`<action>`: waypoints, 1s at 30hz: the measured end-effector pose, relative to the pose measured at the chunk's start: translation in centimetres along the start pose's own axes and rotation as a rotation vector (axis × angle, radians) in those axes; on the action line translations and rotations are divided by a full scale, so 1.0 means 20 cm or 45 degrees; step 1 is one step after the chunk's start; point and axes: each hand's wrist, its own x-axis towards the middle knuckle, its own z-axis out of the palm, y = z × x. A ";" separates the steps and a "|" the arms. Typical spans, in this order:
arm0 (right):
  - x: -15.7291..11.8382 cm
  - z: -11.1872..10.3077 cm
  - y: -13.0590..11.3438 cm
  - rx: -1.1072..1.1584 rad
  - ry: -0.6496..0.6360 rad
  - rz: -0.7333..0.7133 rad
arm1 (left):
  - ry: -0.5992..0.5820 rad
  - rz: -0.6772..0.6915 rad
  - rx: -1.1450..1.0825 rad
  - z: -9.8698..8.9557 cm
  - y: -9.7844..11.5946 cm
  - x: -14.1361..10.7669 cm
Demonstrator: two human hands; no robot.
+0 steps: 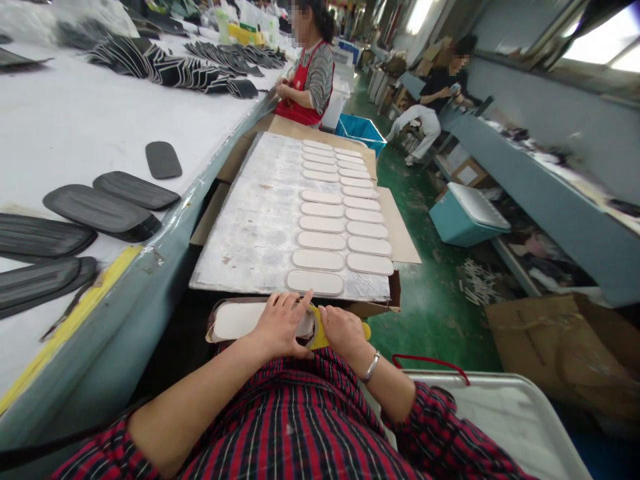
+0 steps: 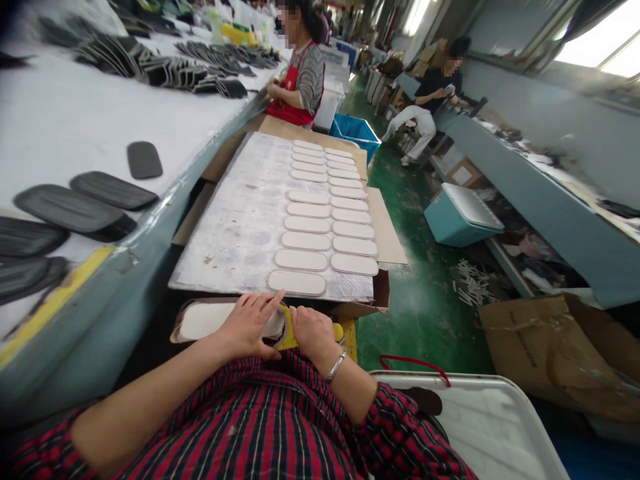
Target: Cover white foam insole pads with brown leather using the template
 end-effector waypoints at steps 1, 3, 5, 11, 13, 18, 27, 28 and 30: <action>0.00 0.00 0.00 0.000 0.003 0.004 | 0.011 0.003 -0.011 0.00 0.00 0.00; 0.01 0.01 0.00 0.002 0.006 0.008 | 0.028 0.011 -0.041 0.01 -0.01 0.00; 0.03 0.03 -0.01 0.002 0.014 0.006 | 0.042 0.029 -0.071 0.01 -0.02 0.00; 0.08 0.05 0.00 -0.017 0.043 -0.027 | 0.064 0.066 -0.098 0.00 -0.05 0.01; 0.10 0.04 -0.01 -0.027 0.062 -0.074 | 0.048 0.052 -0.105 -0.01 -0.05 0.03; 0.17 -0.06 -0.01 -0.068 0.115 -0.227 | -0.023 0.060 -0.213 -0.09 -0.04 0.00; 0.26 -0.18 0.01 -0.131 -0.053 -0.180 | 0.833 -0.629 -1.022 -0.16 -0.45 -0.55; 0.29 -0.16 -0.03 -0.142 -0.084 -0.219 | 0.881 -0.703 -1.206 -0.11 -0.48 -0.58; 0.37 -0.13 -0.13 -0.166 -0.130 -0.305 | 0.873 -0.779 -1.500 -0.01 -0.51 -0.59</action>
